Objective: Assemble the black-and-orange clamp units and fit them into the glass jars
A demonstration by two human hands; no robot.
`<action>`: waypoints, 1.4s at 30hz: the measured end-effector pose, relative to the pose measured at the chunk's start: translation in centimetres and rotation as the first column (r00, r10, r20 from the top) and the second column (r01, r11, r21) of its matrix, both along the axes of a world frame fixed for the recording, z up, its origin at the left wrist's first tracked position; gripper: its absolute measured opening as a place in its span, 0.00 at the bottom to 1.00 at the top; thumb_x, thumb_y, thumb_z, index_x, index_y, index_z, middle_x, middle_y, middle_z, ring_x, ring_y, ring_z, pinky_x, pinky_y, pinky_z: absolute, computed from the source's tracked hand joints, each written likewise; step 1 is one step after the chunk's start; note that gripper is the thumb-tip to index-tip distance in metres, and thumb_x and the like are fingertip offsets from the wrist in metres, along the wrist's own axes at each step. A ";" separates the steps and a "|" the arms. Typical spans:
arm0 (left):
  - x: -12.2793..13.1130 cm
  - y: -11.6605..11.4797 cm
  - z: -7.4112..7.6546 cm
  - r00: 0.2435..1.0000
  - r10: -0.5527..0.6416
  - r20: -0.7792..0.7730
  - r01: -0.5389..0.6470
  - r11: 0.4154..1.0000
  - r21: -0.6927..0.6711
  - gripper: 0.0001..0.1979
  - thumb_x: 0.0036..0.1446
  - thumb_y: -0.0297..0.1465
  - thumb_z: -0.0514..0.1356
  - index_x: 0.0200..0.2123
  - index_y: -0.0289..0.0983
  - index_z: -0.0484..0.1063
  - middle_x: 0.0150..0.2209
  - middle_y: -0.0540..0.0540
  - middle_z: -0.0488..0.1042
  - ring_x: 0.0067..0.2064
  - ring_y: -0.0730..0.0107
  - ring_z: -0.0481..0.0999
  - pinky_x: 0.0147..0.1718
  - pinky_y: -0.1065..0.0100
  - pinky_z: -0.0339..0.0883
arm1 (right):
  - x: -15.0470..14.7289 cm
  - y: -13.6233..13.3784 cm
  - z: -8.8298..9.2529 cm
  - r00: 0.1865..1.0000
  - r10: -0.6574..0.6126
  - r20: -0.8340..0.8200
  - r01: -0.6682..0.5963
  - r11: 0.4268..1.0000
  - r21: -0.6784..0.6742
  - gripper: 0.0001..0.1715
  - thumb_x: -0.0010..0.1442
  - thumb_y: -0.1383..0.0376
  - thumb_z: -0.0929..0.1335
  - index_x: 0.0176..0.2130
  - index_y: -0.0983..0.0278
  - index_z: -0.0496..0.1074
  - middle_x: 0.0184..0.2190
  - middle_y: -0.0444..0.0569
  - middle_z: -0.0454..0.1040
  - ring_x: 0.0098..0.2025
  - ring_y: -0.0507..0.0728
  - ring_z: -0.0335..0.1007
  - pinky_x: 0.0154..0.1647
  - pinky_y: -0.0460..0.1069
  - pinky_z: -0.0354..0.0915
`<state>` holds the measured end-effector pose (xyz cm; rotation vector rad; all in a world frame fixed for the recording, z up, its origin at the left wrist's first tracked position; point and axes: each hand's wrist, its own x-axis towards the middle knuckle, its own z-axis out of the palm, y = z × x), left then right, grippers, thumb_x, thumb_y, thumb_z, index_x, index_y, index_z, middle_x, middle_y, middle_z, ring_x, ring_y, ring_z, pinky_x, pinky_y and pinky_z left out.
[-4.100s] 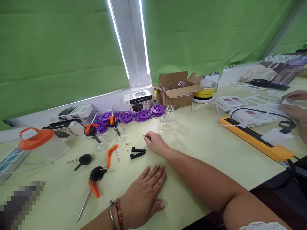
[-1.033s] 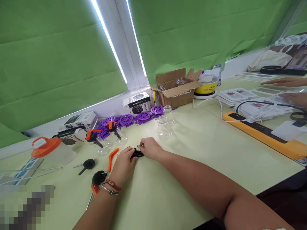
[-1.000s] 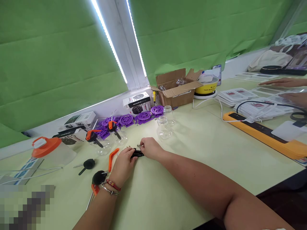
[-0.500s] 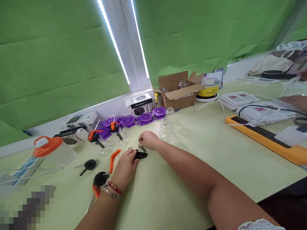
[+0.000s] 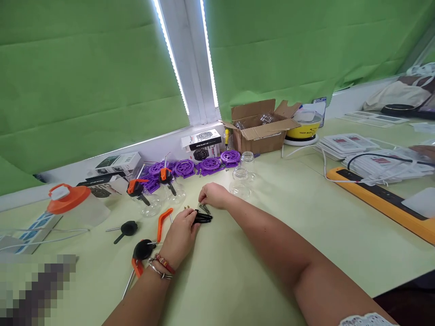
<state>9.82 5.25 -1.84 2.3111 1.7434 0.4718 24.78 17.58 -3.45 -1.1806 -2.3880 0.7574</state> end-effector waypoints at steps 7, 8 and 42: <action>-0.2 0.0 -0.2 1.000 -0.002 -0.005 0.003 1.000 0.022 0.08 0.56 0.23 0.53 0.38 0.36 0.70 0.43 0.42 0.70 0.49 0.61 0.67 0.50 0.60 0.63 | -0.5 0.0 0.4 0.997 0.070 0.029 -0.072 0.995 0.063 0.11 0.49 0.72 0.71 0.33 0.60 0.80 0.35 0.44 0.77 0.35 0.52 0.70 0.35 0.43 0.60; -0.2 0.0 -0.2 1.000 -0.003 -0.007 0.003 1.000 0.025 0.07 0.56 0.23 0.54 0.37 0.36 0.70 0.42 0.42 0.70 0.49 0.61 0.67 0.49 0.60 0.63 | -0.5 0.0 0.4 0.996 0.085 0.038 -0.088 0.993 0.073 0.12 0.49 0.73 0.70 0.33 0.59 0.80 0.35 0.44 0.77 0.36 0.52 0.70 0.35 0.43 0.60; -0.1 -0.1 -0.2 1.000 -0.011 0.000 0.011 1.000 0.015 0.10 0.56 0.23 0.52 0.40 0.36 0.69 0.44 0.41 0.70 0.51 0.60 0.67 0.49 0.60 0.63 | 0.7 0.2 -1.1 0.989 0.017 -0.150 -0.019 1.000 -0.013 0.12 0.56 0.71 0.66 0.39 0.63 0.77 0.39 0.49 0.76 0.40 0.53 0.71 0.44 0.47 0.64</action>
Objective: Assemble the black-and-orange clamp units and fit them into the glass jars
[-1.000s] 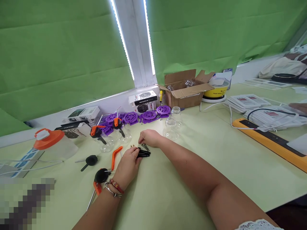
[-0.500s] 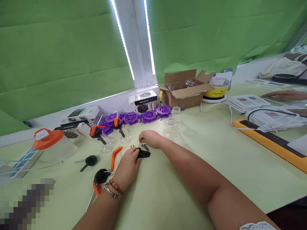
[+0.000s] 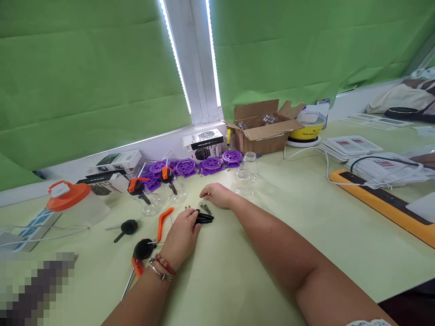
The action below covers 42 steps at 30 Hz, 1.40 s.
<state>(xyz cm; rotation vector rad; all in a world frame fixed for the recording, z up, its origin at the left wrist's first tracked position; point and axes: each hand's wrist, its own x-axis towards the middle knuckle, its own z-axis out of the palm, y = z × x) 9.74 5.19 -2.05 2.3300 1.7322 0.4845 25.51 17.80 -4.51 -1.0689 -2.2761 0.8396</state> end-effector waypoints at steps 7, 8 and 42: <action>0.1 -0.1 0.2 1.000 -0.004 -0.006 0.004 1.000 -0.011 0.09 0.56 0.22 0.52 0.38 0.36 0.69 0.42 0.41 0.70 0.47 0.62 0.68 0.47 0.62 0.64 | -0.8 -0.3 0.6 0.977 0.146 0.158 -0.169 0.974 0.150 0.12 0.52 0.73 0.68 0.33 0.60 0.79 0.35 0.45 0.75 0.35 0.52 0.69 0.38 0.44 0.61; 0.0 -0.1 0.2 1.000 -0.005 -0.007 0.005 1.000 -0.008 0.09 0.56 0.22 0.52 0.38 0.36 0.69 0.42 0.41 0.70 0.47 0.62 0.68 0.47 0.62 0.64 | -0.8 -0.3 0.6 0.975 0.147 0.167 -0.175 0.971 0.165 0.12 0.52 0.73 0.67 0.33 0.61 0.79 0.34 0.45 0.75 0.35 0.52 0.69 0.38 0.44 0.61; 0.6 0.0 -0.1 1.000 0.008 -0.017 -0.008 1.000 0.018 0.08 0.57 0.24 0.52 0.39 0.37 0.69 0.42 0.42 0.70 0.47 0.61 0.68 0.47 0.61 0.64 | 0.9 -2.1 1.3 0.996 -0.039 -0.086 0.007 0.942 -0.334 0.10 0.50 0.70 0.67 0.35 0.66 0.76 0.22 0.43 0.73 0.26 0.50 0.67 0.29 0.44 0.63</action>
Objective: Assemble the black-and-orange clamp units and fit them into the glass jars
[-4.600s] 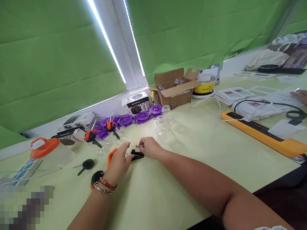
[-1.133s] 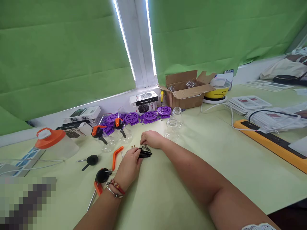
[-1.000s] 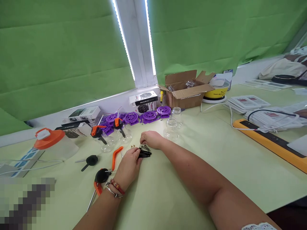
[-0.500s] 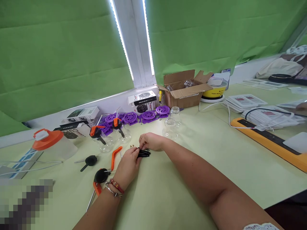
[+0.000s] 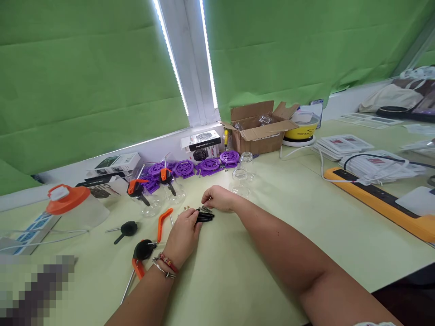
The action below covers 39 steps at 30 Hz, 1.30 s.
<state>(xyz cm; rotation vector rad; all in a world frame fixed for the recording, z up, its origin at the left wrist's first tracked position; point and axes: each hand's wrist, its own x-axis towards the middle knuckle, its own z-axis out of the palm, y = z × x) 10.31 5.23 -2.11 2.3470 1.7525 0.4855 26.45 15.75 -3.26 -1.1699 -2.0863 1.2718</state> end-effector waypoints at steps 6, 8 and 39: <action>0.5 -0.3 0.0 0.999 0.035 -0.017 -0.035 0.999 -0.003 0.07 0.57 0.25 0.53 0.38 0.36 0.69 0.42 0.42 0.69 0.47 0.62 0.68 0.46 0.62 0.64 | 0.1 -0.5 -0.4 0.999 -0.037 0.013 0.036 0.999 0.012 0.09 0.49 0.71 0.68 0.34 0.67 0.75 0.24 0.44 0.73 0.26 0.50 0.67 0.29 0.44 0.63; 0.8 -0.3 -0.1 0.999 0.043 -0.023 -0.043 0.999 0.005 0.07 0.58 0.25 0.53 0.38 0.36 0.69 0.42 0.42 0.69 0.47 0.62 0.68 0.46 0.62 0.64 | 0.1 -0.6 -0.3 0.999 -0.044 0.024 0.043 0.998 0.036 0.09 0.49 0.70 0.68 0.34 0.67 0.75 0.25 0.45 0.74 0.27 0.51 0.67 0.30 0.44 0.63; -11.3 -8.5 1.7 0.919 0.377 0.114 -0.341 0.907 -0.248 0.08 0.51 0.35 0.55 0.34 0.38 0.67 0.31 0.48 0.71 0.29 0.67 0.69 0.27 0.69 0.57 | -8.3 -13.9 0.8 0.950 -0.102 -0.294 -0.066 0.857 -0.511 0.21 0.61 0.59 0.63 0.50 0.69 0.62 0.31 0.48 0.69 0.25 0.50 0.67 0.21 0.44 0.62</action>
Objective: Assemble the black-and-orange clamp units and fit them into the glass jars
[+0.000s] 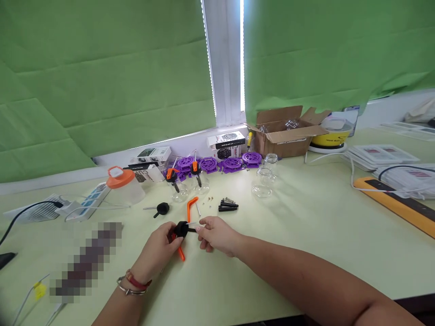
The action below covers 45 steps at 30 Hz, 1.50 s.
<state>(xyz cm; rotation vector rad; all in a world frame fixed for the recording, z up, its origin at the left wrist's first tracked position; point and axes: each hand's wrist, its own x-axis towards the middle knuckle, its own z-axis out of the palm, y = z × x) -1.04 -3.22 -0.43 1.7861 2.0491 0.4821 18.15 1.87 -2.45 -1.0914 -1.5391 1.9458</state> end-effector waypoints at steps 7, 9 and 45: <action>2.1 -0.9 0.5 0.984 -0.100 0.145 0.095 0.995 0.044 0.10 0.50 0.27 0.53 0.38 0.39 0.63 0.28 0.51 0.69 0.27 0.70 0.65 0.27 0.71 0.56 | 0.1 -0.8 -0.2 1.000 -0.007 -0.004 0.007 0.998 -0.056 0.09 0.54 0.62 0.68 0.32 0.67 0.67 0.24 0.45 0.72 0.20 0.48 0.65 0.17 0.42 0.58; 2.7 -0.9 0.4 0.968 -0.130 0.213 0.122 0.991 0.051 0.10 0.50 0.26 0.53 0.38 0.39 0.63 0.27 0.51 0.68 0.27 0.71 0.65 0.27 0.71 0.57 | 0.0 -1.0 -0.1 0.999 -0.010 0.031 0.012 0.998 -0.063 0.08 0.54 0.63 0.67 0.30 0.66 0.66 0.22 0.44 0.71 0.18 0.48 0.65 0.16 0.42 0.57; 0.8 -1.8 3.3 0.758 -0.533 0.376 0.541 0.836 0.094 0.20 0.44 0.18 0.50 0.37 0.41 0.73 0.36 0.49 0.75 0.38 0.69 0.72 0.42 0.68 0.64 | -1.1 4.8 1.6 0.939 -0.333 0.087 0.267 0.866 0.424 0.13 0.59 0.58 0.63 0.26 0.62 0.61 0.16 0.38 0.56 0.17 0.48 0.50 0.19 0.44 0.49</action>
